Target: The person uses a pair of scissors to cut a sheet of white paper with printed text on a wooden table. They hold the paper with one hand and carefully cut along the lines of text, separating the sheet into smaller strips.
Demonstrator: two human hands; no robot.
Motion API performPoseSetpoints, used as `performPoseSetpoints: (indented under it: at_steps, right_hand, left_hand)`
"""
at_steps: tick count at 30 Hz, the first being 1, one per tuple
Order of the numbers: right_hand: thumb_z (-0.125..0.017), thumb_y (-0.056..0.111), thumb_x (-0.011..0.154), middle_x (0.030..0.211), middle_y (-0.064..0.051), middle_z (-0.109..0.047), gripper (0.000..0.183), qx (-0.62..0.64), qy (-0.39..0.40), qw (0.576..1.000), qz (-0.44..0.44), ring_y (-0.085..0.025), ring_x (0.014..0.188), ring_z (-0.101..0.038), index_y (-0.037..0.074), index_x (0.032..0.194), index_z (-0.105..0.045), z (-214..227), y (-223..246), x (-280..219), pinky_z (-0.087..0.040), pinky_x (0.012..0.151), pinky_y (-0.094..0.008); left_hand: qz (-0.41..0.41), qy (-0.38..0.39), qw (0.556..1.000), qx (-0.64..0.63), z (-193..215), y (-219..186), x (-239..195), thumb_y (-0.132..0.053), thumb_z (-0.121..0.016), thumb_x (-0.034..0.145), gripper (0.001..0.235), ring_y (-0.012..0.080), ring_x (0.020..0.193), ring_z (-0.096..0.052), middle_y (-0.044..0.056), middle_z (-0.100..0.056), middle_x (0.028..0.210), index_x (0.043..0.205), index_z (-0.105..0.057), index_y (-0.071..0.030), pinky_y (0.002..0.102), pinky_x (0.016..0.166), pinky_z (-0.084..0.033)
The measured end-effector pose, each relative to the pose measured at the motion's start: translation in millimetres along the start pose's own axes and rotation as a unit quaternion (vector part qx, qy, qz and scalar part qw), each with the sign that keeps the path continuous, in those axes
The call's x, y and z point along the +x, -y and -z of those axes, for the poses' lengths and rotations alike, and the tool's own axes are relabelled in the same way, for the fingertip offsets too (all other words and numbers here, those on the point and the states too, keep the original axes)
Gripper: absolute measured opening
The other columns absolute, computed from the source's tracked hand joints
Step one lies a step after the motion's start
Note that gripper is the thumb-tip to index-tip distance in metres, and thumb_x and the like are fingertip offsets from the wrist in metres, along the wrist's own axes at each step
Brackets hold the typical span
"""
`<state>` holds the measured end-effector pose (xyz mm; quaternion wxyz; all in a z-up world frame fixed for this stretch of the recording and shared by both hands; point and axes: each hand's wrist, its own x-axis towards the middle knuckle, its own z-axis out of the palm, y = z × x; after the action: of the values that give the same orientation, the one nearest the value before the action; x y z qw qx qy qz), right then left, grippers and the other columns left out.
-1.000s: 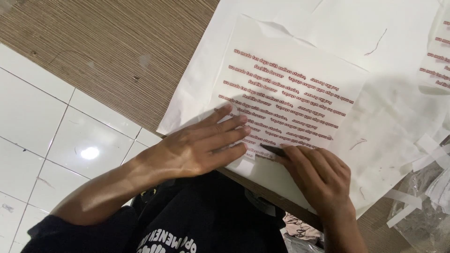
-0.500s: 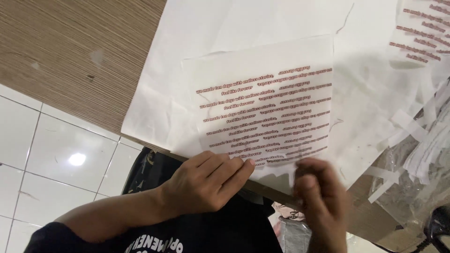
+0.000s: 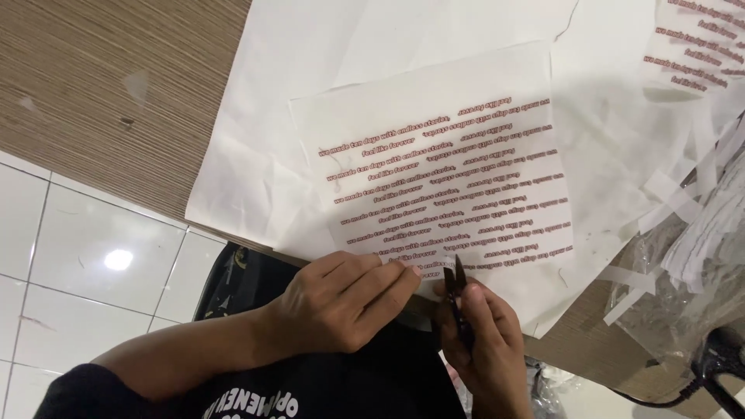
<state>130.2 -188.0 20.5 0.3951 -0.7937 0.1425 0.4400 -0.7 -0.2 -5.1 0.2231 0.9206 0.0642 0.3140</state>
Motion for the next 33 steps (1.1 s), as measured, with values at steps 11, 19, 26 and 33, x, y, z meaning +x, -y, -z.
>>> performPoseSetpoints:
  at_steps: [11, 19, 26, 33]
  right_hand:
    - [-0.052, 0.029, 0.105, 0.058, -0.011, -0.05, 0.045, 0.09, 0.066, 0.994, -0.011, -0.014, 0.044, -0.035, -0.011, 0.093, -0.069, -2, -8, -7, -0.024, 0.039, -0.025]
    - [-0.055, 0.028, 0.103, 0.058, -0.007, -0.041, 0.043, 0.111, 0.079, 0.991, -0.003, -0.012, 0.036, -0.03, -0.011, 0.104, -0.073, -4, -9, -6, -0.017, 0.03, -0.023]
    - [-0.057, 0.026, 0.103, 0.055, -0.002, -0.041, 0.038, 0.077, 0.046, 0.996, 0.008, -0.009, 0.044, -0.028, -0.005, 0.084, -0.07, -7, -5, -6, -0.018, 0.036, -0.025]
    - [-0.052, 0.023, 0.106, 0.064, -0.004, -0.045, 0.039, 0.05, 0.086, 0.992, 0.081, -0.013, 0.059, -0.036, -0.001, 0.076, -0.058, -3, -5, -7, -0.028, 0.051, -0.027]
  left_hand:
    - [0.019, -0.008, 0.999, -0.03, -2, 2, -2, -0.007, -0.057, 0.106, 0.015, 0.0146, 0.077, -0.064, 0.004, -0.067, 0.094, 0.103, -0.072, -0.006, 0.027, 0.066, -0.053]
    - [0.009, -0.014, 1.0, -0.012, -5, 0, -6, -0.013, -0.064, 0.106, 0.01, 0.0152, 0.082, -0.062, 0.002, -0.067, 0.098, 0.106, -0.073, -0.01, 0.026, 0.063, -0.051]
    - [0.008, -0.02, 1.0, -0.018, -8, -1, -8, -0.013, -0.064, 0.105, 0.011, 0.015, 0.081, -0.061, 0.001, -0.068, 0.097, 0.105, -0.074, -0.011, 0.026, 0.062, -0.048]
    - [0.006, -0.016, 0.999, -0.031, -9, 0, -8, -0.01, -0.059, 0.105, 0.015, 0.0158, 0.08, -0.06, 0.003, -0.067, 0.097, 0.105, -0.074, -0.01, 0.027, 0.063, -0.047]
